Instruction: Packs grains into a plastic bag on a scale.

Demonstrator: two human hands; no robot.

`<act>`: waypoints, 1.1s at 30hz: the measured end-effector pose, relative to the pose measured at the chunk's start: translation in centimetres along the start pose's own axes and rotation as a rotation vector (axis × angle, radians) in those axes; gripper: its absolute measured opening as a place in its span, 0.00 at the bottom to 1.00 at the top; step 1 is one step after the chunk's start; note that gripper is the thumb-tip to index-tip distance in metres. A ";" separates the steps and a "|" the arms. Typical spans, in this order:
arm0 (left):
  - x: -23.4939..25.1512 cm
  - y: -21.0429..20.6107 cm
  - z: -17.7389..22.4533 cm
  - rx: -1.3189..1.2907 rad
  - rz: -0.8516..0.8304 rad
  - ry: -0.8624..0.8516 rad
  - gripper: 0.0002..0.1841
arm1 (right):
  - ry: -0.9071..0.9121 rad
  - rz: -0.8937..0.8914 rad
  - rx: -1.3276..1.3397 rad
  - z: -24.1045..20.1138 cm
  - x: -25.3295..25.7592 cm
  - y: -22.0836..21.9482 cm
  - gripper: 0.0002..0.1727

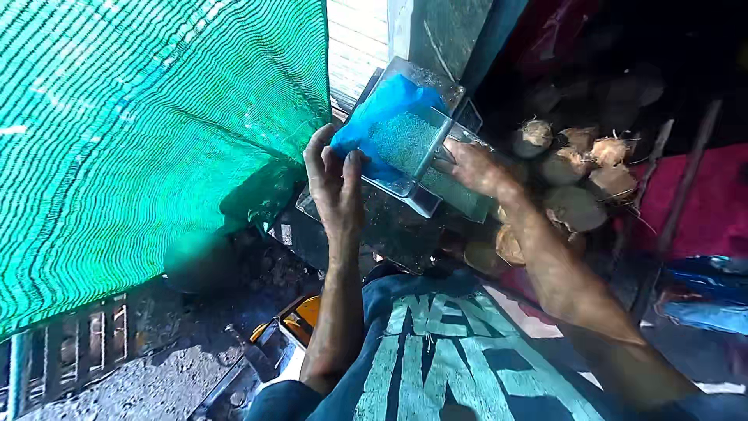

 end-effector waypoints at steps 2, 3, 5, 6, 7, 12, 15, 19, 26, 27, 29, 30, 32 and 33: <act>-0.1 0.0 -0.3 0.016 0.020 0.034 0.28 | 0.004 0.060 0.038 0.6 -1.6 -0.5 0.19; -0.2 -0.1 -0.5 0.039 0.020 0.058 0.29 | 0.023 0.124 0.071 0.8 -2.9 -0.8 0.17; -0.3 -0.3 -0.9 0.098 -0.007 0.100 0.34 | 0.020 0.184 0.112 1.5 -4.8 -1.2 0.17; -0.4 -0.4 -1.2 0.133 -0.021 0.114 0.36 | 0.008 0.184 0.127 1.8 -5.2 -1.3 0.16; -0.6 -0.4 -1.4 0.170 -0.024 0.122 0.39 | 0.007 0.184 0.139 2.1 -5.6 -1.3 0.15; -0.3 0.0 -1.3 0.263 0.015 0.007 0.52 | -0.015 0.203 0.170 3.3 -7.5 -0.3 0.14; 0.4 0.0 -1.0 0.253 0.049 -0.061 0.53 | -0.036 0.181 0.189 4.2 -8.3 0.5 0.14; 0.4 0.2 -1.0 0.287 0.082 -0.070 0.53 | -0.047 0.154 0.185 4.9 -8.9 1.0 0.17; 0.0 0.5 -1.4 0.386 0.128 -0.071 0.54 | -0.095 0.146 0.170 6.1 -9.6 1.8 0.15; 0.0 0.5 -1.4 0.390 0.131 -0.069 0.54 | -0.098 0.152 0.176 6.2 -9.7 1.9 0.15; 0.1 0.5 -1.6 0.373 0.136 -0.062 0.54 | -0.103 0.161 0.198 6.5 -9.8 2.0 0.15; 0.2 0.5 -1.7 0.364 0.135 -0.052 0.54 | -0.106 0.162 0.207 6.5 -9.8 2.2 0.15; 0.3 0.3 -2.0 0.341 0.132 -0.037 0.55 | -0.107 0.164 0.213 6.6 -9.8 2.3 0.14; 0.3 0.3 -2.0 0.342 0.135 -0.033 0.55 | -0.105 0.163 0.213 6.6 -9.8 2.4 0.14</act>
Point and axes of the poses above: each hand's wrist, its own x-axis towards the middle knuckle, its own y-axis out of the back of the hand, z = x × y, the point moved 8 cm from there along x, towards the middle knuckle, and after that the axes turned 5 degrees about -x, right-handed, at the moved point
